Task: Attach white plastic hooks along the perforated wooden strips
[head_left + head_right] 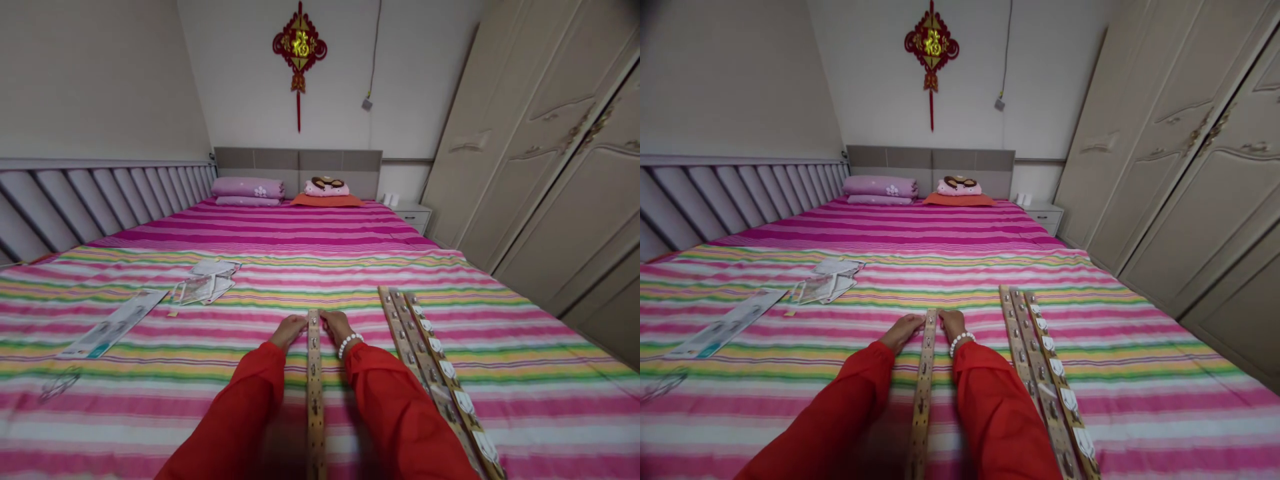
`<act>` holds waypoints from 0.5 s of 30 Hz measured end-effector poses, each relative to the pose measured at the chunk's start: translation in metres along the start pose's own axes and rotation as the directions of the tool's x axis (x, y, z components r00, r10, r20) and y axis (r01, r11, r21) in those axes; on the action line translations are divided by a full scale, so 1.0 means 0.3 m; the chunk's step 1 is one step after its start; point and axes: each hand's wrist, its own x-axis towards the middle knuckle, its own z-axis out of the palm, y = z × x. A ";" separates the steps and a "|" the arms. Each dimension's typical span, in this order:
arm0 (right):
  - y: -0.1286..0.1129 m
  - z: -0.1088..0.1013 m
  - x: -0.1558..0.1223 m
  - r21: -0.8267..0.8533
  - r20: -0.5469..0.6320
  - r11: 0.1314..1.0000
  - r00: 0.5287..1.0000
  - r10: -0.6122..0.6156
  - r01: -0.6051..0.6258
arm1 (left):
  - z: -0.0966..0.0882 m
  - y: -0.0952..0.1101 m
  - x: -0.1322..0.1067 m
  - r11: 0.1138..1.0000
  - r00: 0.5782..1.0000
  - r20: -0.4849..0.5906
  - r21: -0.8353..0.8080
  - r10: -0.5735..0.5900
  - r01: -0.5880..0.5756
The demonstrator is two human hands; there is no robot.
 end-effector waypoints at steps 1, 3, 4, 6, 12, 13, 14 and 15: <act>-0.005 -0.006 -0.023 0.019 0.005 1.000 1.000 0.010 -0.010 | 0.000 -0.005 -0.015 1.000 1.000 -0.017 -0.014 0.006 -0.007; -0.018 -0.023 -0.070 0.050 0.021 0.998 0.999 0.041 -0.042 | -0.005 -0.015 -0.049 0.999 0.999 -0.037 -0.044 0.020 -0.021; -0.027 -0.033 -0.095 0.062 0.027 0.996 0.998 0.059 -0.060 | -0.009 -0.021 -0.066 0.998 0.998 -0.047 -0.049 0.029 -0.031; -0.047 -0.054 -0.152 0.082 0.033 0.992 0.995 0.095 -0.097 | -0.019 -0.033 -0.104 0.998 0.996 -0.067 -0.045 0.050 -0.053; -0.063 -0.121 -0.419 0.173 0.073 0.981 0.995 0.071 -0.082 | -0.044 -0.079 -0.250 0.986 0.979 -0.123 0.048 0.164 -0.159; -0.043 -0.136 -0.477 0.191 0.073 0.980 0.997 0.038 -0.052 | -0.047 -0.088 -0.278 0.983 0.975 -0.128 0.058 0.181 -0.175; -0.013 -0.151 -0.537 0.212 0.076 0.977 0.997 -0.007 -0.009 | -0.051 -0.097 -0.305 0.978 0.970 -0.130 0.075 0.205 -0.197; 0.027 -0.168 -0.597 0.278 0.098 0.958 0.990 -0.100 0.070 | -0.056 -0.105 -0.330 0.967 0.961 -0.128 0.105 0.244 -0.232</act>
